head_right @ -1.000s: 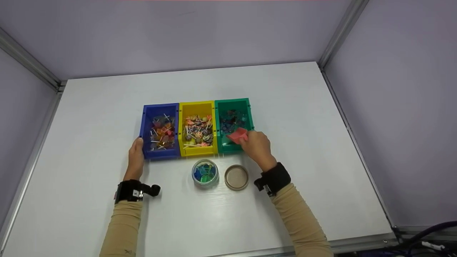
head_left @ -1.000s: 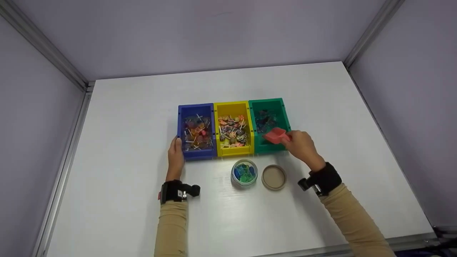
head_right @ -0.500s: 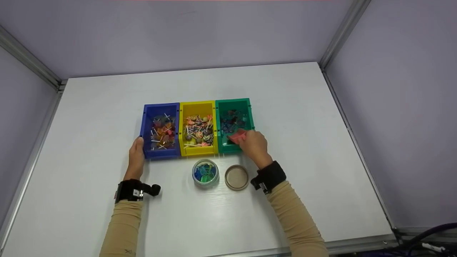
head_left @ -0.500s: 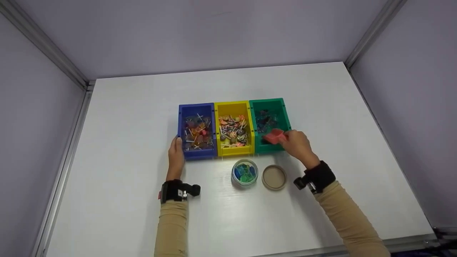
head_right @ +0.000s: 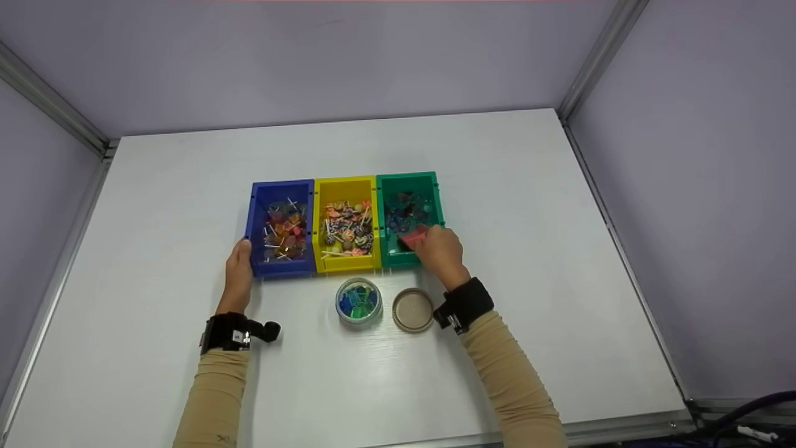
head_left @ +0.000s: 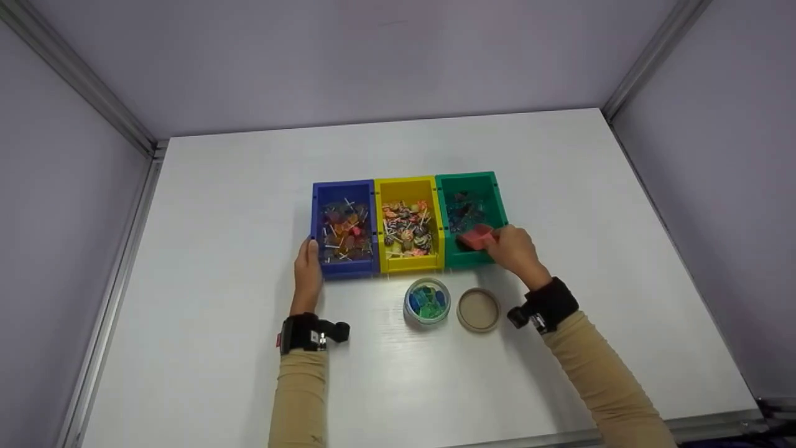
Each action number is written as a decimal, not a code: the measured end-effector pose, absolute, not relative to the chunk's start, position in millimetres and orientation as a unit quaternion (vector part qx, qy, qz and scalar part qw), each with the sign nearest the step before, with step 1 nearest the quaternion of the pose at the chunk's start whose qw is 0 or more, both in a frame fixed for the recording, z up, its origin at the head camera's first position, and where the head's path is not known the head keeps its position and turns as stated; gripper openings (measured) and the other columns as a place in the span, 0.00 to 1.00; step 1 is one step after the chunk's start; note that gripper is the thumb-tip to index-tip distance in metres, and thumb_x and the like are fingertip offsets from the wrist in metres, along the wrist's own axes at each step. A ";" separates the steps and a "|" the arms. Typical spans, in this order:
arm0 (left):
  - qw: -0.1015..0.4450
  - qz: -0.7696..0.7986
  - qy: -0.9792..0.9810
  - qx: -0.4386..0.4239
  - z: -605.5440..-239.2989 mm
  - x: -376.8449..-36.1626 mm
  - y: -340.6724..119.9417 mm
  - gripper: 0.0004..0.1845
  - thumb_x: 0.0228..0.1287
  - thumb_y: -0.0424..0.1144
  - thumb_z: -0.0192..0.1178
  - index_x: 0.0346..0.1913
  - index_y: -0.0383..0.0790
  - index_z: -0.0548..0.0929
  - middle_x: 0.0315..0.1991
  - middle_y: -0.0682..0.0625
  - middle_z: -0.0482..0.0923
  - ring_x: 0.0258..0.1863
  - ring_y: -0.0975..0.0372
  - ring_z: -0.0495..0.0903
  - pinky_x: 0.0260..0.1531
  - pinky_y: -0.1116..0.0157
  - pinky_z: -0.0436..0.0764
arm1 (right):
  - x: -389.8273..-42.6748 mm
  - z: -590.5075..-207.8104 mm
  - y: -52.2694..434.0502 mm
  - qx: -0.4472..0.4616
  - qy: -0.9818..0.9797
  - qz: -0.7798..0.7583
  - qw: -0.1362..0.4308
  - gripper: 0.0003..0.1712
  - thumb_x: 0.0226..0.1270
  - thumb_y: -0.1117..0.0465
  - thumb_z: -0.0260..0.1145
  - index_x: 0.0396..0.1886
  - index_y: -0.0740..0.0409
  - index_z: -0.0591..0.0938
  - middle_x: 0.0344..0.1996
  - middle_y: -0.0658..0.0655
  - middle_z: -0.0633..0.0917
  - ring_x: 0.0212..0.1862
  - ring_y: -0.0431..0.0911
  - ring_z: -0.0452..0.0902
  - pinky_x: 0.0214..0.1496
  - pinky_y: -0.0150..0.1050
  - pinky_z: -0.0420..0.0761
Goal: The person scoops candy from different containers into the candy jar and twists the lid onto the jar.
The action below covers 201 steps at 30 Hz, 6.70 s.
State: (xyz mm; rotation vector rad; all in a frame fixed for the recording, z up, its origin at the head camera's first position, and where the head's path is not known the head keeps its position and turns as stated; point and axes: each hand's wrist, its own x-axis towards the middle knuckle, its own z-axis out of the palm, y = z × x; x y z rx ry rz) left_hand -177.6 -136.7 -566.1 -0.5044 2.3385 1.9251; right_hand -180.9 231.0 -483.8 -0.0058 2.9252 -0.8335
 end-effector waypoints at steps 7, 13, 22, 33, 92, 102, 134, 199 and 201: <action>0.045 0.633 0.755 -0.166 -565.1 -177.0 -137.2 0.30 0.79 0.47 0.34 0.75 0.32 0.52 0.76 0.37 0.52 0.78 0.48 0.50 0.80 0.54 0.51 | -184.6 -483.7 228.4 0.014 0.960 -0.272 0.069 0.15 0.63 0.65 0.58 0.18 0.67 0.79 0.15 0.52 0.71 0.21 0.44 0.63 0.20 0.30 0.59; 0.050 0.628 0.759 -0.167 -565.7 -178.3 -137.3 0.31 0.79 0.49 0.34 0.75 0.32 0.52 0.76 0.37 0.51 0.78 0.48 0.49 0.80 0.53 0.51 | -185.1 -486.3 222.7 0.033 0.958 -0.275 0.078 0.14 0.64 0.64 0.57 0.24 0.68 0.82 0.18 0.54 0.75 0.23 0.45 0.65 0.21 0.30 0.60; 0.033 0.624 0.763 -0.164 -566.5 -178.5 -136.0 0.30 0.79 0.47 0.35 0.74 0.30 0.55 0.75 0.35 0.55 0.77 0.47 0.52 0.79 0.53 0.53 | -188.1 -492.6 215.1 0.062 0.957 -0.276 0.072 0.18 0.64 0.63 0.58 0.13 0.57 0.71 0.16 0.51 0.70 0.22 0.45 0.63 0.20 0.32 0.58; 0.045 0.623 0.763 -0.169 -565.8 -178.2 -136.8 0.30 0.79 0.47 0.34 0.75 0.32 0.53 0.76 0.36 0.52 0.78 0.47 0.50 0.79 0.53 0.52 | -192.2 -504.2 204.8 0.091 0.954 -0.281 0.050 0.16 0.66 0.60 0.58 0.19 0.60 0.77 0.19 0.54 0.74 0.24 0.45 0.65 0.21 0.33 0.60; 0.058 0.633 0.753 -0.172 -564.3 -177.7 -140.6 0.30 0.79 0.48 0.34 0.75 0.34 0.52 0.77 0.38 0.52 0.78 0.49 0.49 0.80 0.54 0.50 | -214.0 -528.1 183.5 0.128 0.959 -0.247 0.060 0.23 0.78 0.54 0.45 0.40 0.70 0.79 0.30 0.66 0.82 0.30 0.51 0.73 0.30 0.46 0.74; 0.050 0.624 0.761 -0.168 -561.9 -178.5 -138.6 0.29 0.79 0.47 0.35 0.74 0.33 0.54 0.76 0.37 0.54 0.78 0.48 0.51 0.79 0.54 0.52 | -214.4 -525.8 187.9 0.168 0.931 -0.313 0.080 0.22 0.78 0.55 0.44 0.41 0.68 0.78 0.28 0.57 0.72 0.31 0.47 0.67 0.27 0.36 0.63; 0.043 0.620 0.766 -0.163 -564.3 -177.3 -138.0 0.30 0.79 0.47 0.35 0.74 0.31 0.54 0.75 0.35 0.54 0.77 0.47 0.51 0.79 0.53 0.52 | -190.3 -538.9 200.0 0.108 0.936 -0.335 -0.024 0.21 0.78 0.56 0.47 0.49 0.71 0.76 0.30 0.64 0.78 0.32 0.51 0.71 0.35 0.46 0.72; 0.061 0.623 0.759 -0.176 -562.4 -176.8 -138.1 0.31 0.79 0.49 0.34 0.75 0.33 0.52 0.77 0.38 0.51 0.78 0.48 0.49 0.80 0.54 0.50 | -145.1 -509.0 259.0 -0.038 0.933 -0.355 -0.053 0.10 0.62 0.63 0.66 0.39 0.66 0.83 0.20 0.60 0.78 0.23 0.42 0.64 0.26 0.30 0.59; 0.062 0.621 0.760 -0.178 -562.3 -177.1 -138.1 0.31 0.79 0.49 0.34 0.75 0.34 0.52 0.77 0.38 0.51 0.78 0.48 0.49 0.80 0.54 0.50 | -143.6 -508.2 260.3 -0.060 0.933 -0.353 -0.048 0.09 0.62 0.64 0.66 0.39 0.66 0.84 0.20 0.60 0.79 0.23 0.41 0.63 0.26 0.30 0.59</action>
